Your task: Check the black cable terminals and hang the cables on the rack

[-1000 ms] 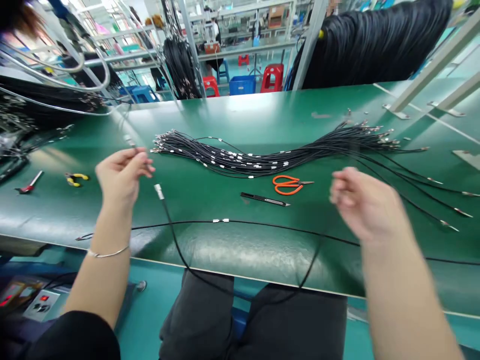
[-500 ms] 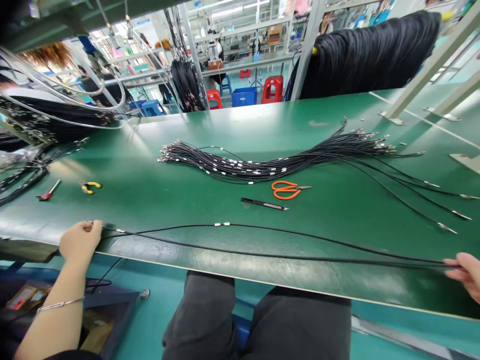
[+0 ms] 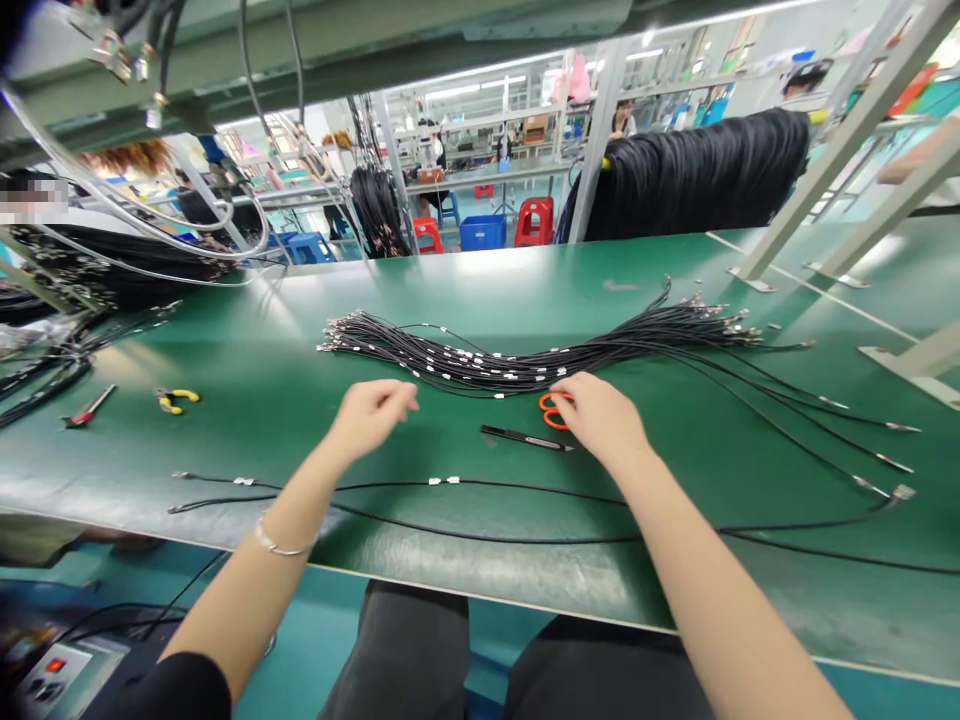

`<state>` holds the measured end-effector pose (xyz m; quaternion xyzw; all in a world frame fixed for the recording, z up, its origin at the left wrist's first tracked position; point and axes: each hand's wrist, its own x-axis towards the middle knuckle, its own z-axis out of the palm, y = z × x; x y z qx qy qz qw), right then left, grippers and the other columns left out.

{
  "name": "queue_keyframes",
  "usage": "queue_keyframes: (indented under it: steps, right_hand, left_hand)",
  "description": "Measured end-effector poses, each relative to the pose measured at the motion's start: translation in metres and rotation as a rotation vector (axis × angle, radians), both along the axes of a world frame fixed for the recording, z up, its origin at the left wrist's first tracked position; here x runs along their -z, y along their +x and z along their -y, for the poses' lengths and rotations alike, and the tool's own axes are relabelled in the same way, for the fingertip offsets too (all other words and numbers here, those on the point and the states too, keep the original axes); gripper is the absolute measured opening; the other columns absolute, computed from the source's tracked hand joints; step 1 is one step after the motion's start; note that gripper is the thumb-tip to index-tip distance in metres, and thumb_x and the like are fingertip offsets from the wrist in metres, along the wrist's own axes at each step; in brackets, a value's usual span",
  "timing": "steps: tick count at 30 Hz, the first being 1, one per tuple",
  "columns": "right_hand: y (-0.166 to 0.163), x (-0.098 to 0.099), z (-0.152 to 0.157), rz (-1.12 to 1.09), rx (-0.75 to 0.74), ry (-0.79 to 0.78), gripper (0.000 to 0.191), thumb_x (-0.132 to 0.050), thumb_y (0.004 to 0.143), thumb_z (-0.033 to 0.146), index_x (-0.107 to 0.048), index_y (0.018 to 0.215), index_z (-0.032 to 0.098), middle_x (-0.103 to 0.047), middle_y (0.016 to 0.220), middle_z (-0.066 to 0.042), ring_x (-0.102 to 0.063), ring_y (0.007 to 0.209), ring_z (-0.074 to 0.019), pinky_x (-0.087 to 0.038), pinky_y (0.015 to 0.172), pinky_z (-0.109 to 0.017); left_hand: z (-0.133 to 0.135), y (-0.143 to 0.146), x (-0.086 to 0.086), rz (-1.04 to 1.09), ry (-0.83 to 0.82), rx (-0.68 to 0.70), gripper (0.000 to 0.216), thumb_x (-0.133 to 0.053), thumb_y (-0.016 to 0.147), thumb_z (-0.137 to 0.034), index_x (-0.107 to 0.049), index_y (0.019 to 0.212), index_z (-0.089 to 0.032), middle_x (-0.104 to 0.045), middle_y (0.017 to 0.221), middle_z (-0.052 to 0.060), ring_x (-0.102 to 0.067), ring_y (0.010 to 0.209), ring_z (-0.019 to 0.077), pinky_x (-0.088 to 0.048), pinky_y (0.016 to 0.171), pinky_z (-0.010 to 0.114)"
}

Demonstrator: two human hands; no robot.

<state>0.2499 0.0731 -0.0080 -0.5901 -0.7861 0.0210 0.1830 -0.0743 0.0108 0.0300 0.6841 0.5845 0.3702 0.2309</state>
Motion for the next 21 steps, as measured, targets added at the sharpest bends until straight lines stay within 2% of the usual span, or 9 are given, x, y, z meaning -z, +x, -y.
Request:
queue_keyframes:
  steps: [3,4,6,8,10,14,18,20,21]
  right_hand:
    - [-0.033,0.012,-0.024,0.057,-0.050,0.024,0.020,-0.056,0.088,0.021,-0.071,0.101,0.020,-0.067,0.108,-0.008,-0.061,0.101,-0.0232,-0.048,0.078,-0.031]
    - [-0.037,0.017,-0.027,0.067,-0.052,0.034,0.019,-0.056,0.089,0.021,-0.071,0.100,0.019,-0.067,0.107,-0.009,-0.061,0.101,-0.0243,-0.048,0.076,-0.032]
    - [-0.036,0.026,-0.029,0.078,-0.062,0.049,0.017,-0.055,0.090,0.022,-0.071,0.095,0.019,-0.066,0.104,-0.010,-0.059,0.101,-0.0258,-0.048,0.071,-0.032]
    - [-0.031,0.030,-0.027,0.069,-0.082,0.055,0.017,-0.054,0.091,0.025,-0.070,0.089,0.020,-0.066,0.100,-0.009,-0.059,0.099,-0.0257,-0.047,0.067,-0.031]
    - [-0.025,0.030,-0.027,0.035,-0.096,0.057,0.019,-0.051,0.093,0.028,-0.068,0.088,0.021,-0.066,0.098,-0.008,-0.060,0.094,-0.0240,-0.046,0.066,-0.031]
    - [-0.019,0.020,-0.031,-0.104,-0.076,0.079,0.023,-0.047,0.094,0.035,-0.063,0.098,0.020,-0.066,0.098,-0.008,-0.061,0.083,-0.0209,-0.047,0.070,-0.032]
    - [0.004,-0.005,-0.020,-0.603,0.006,0.109,0.023,-0.058,0.084,0.042,-0.060,0.091,0.020,-0.064,0.088,-0.008,-0.059,0.076,-0.0207,-0.048,0.074,-0.036]
    - [0.028,-0.019,0.000,-0.856,0.041,0.177,0.023,-0.063,0.079,0.045,-0.059,0.088,0.024,-0.061,0.085,-0.008,-0.059,0.076,-0.0230,-0.049,0.076,-0.040]
    - [0.041,-0.024,0.012,-0.896,0.039,0.175,0.024,-0.061,0.080,0.047,-0.058,0.090,0.026,-0.061,0.087,-0.008,-0.060,0.079,-0.0248,-0.049,0.077,-0.043]
  left_hand:
    - [-0.020,0.062,0.010,0.135,-0.172,0.330,0.032,-0.057,0.087,-0.040,-0.071,0.073,-0.015,-0.062,0.059,0.000,-0.050,0.054,0.0103,-0.036,0.056,0.022]
    - [-0.025,0.073,0.016,0.208,-0.228,0.401,0.028,-0.058,0.086,-0.038,-0.072,0.080,-0.015,-0.063,0.060,0.000,-0.051,0.054,0.0099,-0.037,0.055,0.021]
    - [-0.032,0.085,0.032,0.346,-0.303,0.437,0.028,-0.061,0.084,-0.036,-0.070,0.097,-0.013,-0.063,0.062,0.001,-0.049,0.050,0.0084,-0.037,0.051,0.020]
    - [-0.036,0.083,0.048,0.476,-0.356,0.393,0.035,-0.064,0.082,-0.036,-0.067,0.105,-0.011,-0.062,0.063,0.001,-0.045,0.044,0.0066,-0.033,0.044,0.019]
    - [-0.040,0.077,0.059,0.611,-0.402,0.332,0.038,-0.066,0.081,-0.040,-0.066,0.104,-0.010,-0.061,0.065,0.001,-0.041,0.040,0.0053,-0.028,0.038,0.019]
    - [-0.049,0.064,0.067,0.854,-0.480,0.212,0.047,-0.063,0.083,-0.052,-0.063,0.105,-0.010,-0.065,0.081,0.007,-0.047,0.043,0.0056,-0.032,0.036,0.019]
    - [-0.058,0.054,0.063,1.009,-0.558,0.125,0.068,-0.042,0.088,-0.069,-0.057,0.114,-0.008,-0.065,0.108,0.018,-0.056,0.053,0.0084,-0.042,0.041,0.020]
    - [-0.060,0.048,0.059,1.102,-0.553,0.074,0.075,-0.031,0.089,-0.073,-0.053,0.119,-0.008,-0.063,0.117,0.020,-0.057,0.056,0.0084,-0.042,0.041,0.019]
    - [-0.062,0.045,0.057,1.147,-0.541,0.050,0.078,-0.027,0.089,-0.075,-0.051,0.120,-0.008,-0.061,0.119,0.021,-0.056,0.056,0.0081,-0.041,0.040,0.019]
